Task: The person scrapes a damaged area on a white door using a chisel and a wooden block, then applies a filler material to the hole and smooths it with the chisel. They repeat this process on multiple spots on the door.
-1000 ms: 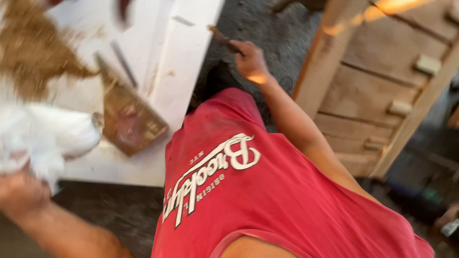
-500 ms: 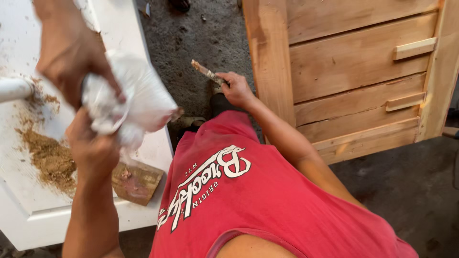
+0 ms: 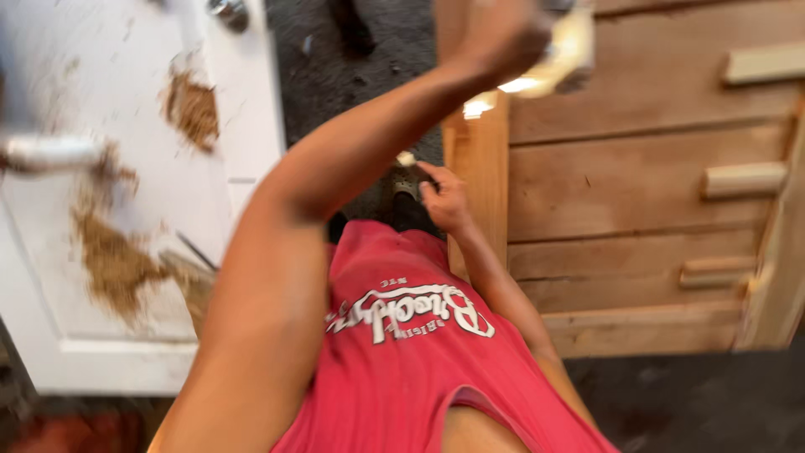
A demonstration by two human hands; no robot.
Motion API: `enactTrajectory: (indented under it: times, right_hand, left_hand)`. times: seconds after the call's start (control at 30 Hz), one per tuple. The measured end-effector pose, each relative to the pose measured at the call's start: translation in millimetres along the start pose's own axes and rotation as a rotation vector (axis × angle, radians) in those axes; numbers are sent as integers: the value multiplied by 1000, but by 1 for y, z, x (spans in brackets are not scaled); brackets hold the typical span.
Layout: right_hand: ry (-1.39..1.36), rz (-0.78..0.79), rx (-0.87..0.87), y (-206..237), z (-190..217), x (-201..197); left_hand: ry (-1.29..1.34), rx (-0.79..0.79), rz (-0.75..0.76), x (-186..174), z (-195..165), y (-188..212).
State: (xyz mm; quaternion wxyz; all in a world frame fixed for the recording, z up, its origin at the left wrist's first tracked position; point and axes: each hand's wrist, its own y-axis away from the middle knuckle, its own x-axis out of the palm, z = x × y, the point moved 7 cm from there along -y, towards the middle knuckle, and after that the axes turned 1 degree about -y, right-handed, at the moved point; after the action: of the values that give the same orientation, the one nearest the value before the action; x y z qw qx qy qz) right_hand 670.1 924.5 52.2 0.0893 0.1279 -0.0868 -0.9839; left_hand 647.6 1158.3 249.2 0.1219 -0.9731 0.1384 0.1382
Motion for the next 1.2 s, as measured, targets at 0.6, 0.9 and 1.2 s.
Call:
enactTrajectory:
  times: [0.6, 0.9, 1.2]
  right_hand:
    - [385, 489, -40, -87, 28, 96]
    - [597, 603, -667, -157, 77, 295]
    - [732, 485, -508, -163, 52, 388]
  left_hand:
    - [-135, 0, -70, -62, 64, 5]
    - [119, -422, -626, -370, 199, 476]
    - [-152, -1439, -1535, -299, 124, 1030]
